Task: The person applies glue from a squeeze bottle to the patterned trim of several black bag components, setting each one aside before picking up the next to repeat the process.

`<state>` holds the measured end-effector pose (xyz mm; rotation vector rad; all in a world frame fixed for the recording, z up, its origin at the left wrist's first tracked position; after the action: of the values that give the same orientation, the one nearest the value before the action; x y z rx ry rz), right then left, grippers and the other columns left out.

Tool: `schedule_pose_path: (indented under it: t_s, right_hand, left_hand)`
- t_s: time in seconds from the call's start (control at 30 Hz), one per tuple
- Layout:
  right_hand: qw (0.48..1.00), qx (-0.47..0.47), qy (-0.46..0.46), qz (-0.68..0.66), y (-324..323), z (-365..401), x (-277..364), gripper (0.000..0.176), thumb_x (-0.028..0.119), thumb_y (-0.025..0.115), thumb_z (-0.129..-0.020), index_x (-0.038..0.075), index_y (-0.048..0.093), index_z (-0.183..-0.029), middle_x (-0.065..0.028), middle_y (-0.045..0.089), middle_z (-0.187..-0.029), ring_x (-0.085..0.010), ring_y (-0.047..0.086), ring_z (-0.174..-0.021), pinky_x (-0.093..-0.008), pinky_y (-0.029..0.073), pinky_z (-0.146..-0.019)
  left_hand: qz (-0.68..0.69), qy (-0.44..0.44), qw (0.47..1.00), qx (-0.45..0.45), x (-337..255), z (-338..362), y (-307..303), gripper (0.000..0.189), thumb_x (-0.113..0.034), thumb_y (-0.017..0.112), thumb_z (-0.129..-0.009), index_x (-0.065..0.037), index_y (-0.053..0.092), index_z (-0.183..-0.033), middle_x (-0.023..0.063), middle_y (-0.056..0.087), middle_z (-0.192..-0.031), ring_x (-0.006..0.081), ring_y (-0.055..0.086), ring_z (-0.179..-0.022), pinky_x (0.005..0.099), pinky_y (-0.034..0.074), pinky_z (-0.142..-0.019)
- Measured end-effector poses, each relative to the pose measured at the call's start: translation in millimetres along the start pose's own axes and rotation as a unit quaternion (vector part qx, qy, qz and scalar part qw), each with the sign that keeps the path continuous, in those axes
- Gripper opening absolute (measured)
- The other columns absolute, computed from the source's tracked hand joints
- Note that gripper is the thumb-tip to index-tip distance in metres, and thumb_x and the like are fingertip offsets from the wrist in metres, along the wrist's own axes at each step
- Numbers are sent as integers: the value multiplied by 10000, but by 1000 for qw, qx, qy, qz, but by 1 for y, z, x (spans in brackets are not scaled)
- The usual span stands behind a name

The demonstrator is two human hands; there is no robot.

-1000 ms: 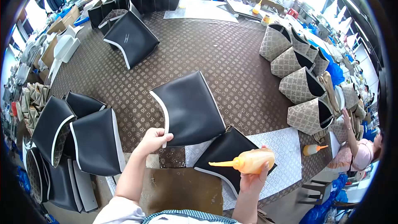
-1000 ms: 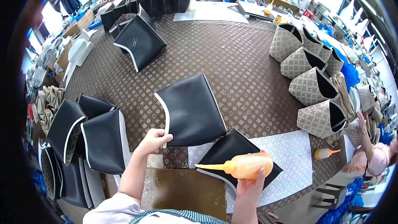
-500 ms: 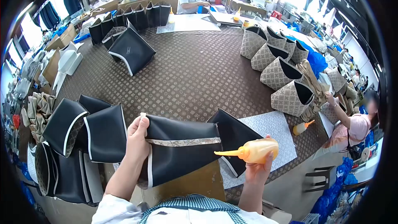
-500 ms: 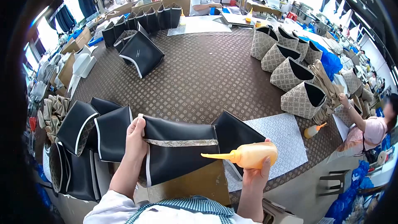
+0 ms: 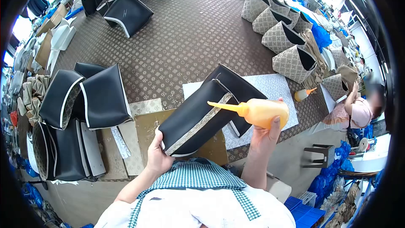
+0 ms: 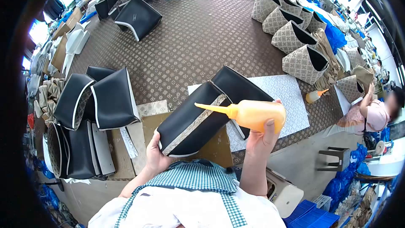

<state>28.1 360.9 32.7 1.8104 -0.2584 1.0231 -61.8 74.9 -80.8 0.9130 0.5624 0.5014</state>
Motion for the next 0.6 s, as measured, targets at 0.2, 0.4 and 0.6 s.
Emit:
schedule_pose_path:
  t_s: [0.2, 0.4, 0.6]
  right_hand:
    - [993, -32, -87, 78, -12, 0, 22, 739, 246, 755, -786, 43, 355, -1373, -92, 532, -1171, -215, 557, -1088, -367, 499, -928]
    - [980, -40, -145, 132, -4, -8, 33, 727, 183, 770, -770, 60, 378, -1369, -82, 527, -1181, -208, 554, -1075, -355, 489, -938]
    - [975, -22, -151, 160, -3, -15, 28, 716, 163, 773, -765, 48, 394, -1361, -84, 510, -1213, -189, 553, -1063, -335, 481, -937]
  left_hand:
    - [-22, 10, 1000, 13, -3, 5, 8, 536, -386, 481, -939, -53, 409, -1353, 145, 495, -1346, 310, 459, -1251, 475, 320, -1081]
    - [-22, 39, 999, 3, -13, 1, 8, 505, -338, 481, -953, -11, 413, -1332, 168, 511, -1322, 308, 502, -1207, 449, 352, -1067]
    - [-10, 42, 999, -2, -14, 2, 12, 500, -338, 489, -949, 1, 431, -1312, 178, 528, -1298, 314, 512, -1194, 452, 365, -1058]
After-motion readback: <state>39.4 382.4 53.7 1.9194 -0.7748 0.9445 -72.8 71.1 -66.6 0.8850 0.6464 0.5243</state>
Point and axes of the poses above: each hand's wrist, its own z-axis away from the middle knuckle, its own y-axis out of the palm, x = y × z, the point moved 9 cm from there along -z, towards the middle knuckle
